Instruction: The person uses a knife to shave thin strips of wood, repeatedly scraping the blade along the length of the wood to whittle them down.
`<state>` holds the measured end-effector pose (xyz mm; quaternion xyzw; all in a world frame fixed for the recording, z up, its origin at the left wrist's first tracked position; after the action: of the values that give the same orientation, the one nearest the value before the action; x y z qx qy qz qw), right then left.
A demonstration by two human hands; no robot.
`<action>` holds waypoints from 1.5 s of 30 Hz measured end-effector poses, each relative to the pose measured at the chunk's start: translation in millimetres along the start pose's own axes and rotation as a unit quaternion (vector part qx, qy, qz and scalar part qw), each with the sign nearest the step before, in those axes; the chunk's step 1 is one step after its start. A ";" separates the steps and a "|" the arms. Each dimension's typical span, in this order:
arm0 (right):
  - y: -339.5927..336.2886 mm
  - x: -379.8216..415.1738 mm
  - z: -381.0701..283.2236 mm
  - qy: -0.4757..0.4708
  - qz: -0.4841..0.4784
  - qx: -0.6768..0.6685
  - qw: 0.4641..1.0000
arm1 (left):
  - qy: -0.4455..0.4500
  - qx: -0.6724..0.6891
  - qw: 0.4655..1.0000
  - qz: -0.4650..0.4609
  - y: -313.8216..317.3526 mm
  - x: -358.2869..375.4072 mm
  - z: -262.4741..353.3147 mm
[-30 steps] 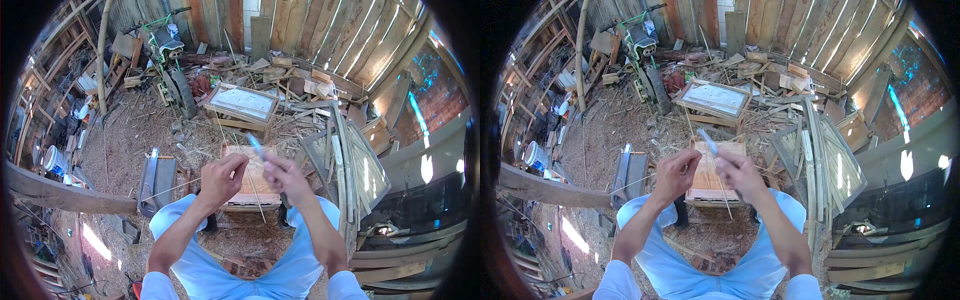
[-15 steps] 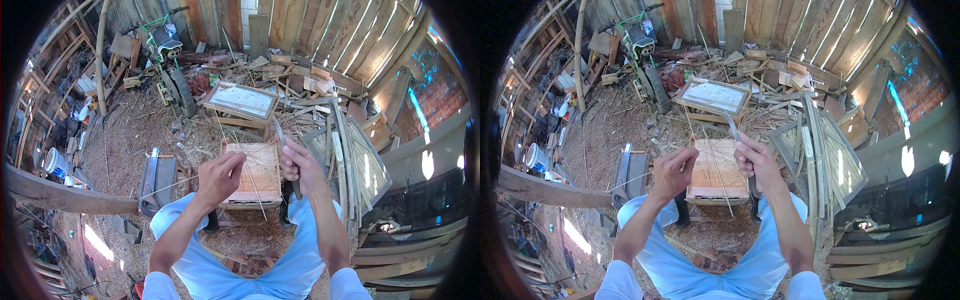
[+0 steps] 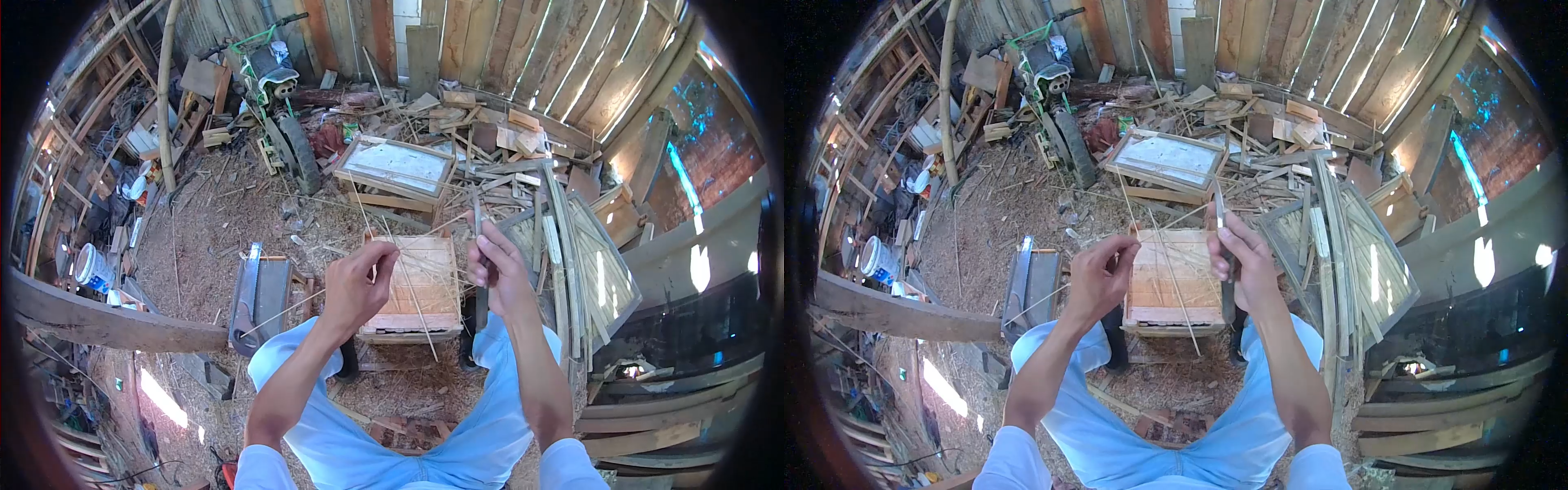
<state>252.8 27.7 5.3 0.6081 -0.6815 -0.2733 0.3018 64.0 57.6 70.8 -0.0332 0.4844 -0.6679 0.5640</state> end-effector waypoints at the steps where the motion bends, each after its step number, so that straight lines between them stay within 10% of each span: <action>1: 1.4 0.4 1.1 0.001 0.001 0.003 1.000 | -0.016 -0.003 1.000 -0.010 2.6 -0.7 -3.1; 9: 19.4 5.1 32.4 0.051 -0.041 0.162 0.985 | -0.051 0.039 0.997 -0.041 17.4 1.4 -10.1; 21: 29.1 16.5 53.5 0.198 -0.076 0.035 0.977 | -0.016 0.036 0.999 -0.027 14.8 5.9 -1.2; 45: 24.8 11.7 46.6 0.107 -0.044 0.132 0.984 | -0.060 0.064 0.994 -0.069 15.7 7.9 6.2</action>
<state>200.8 19.1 -6.6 0.6981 -0.6475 -0.1272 0.2778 76.1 49.2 59.4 -0.0702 0.4023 -0.7316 0.5459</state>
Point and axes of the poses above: each hand's wrist, its own x-axis away from the middle knuckle, its own y-axis out of the palm, z = x × y, the point moved 10 cm from there along -x, towards the middle knuckle, and after that the axes turned 10 degrees about -x, right-handed, at the moved point
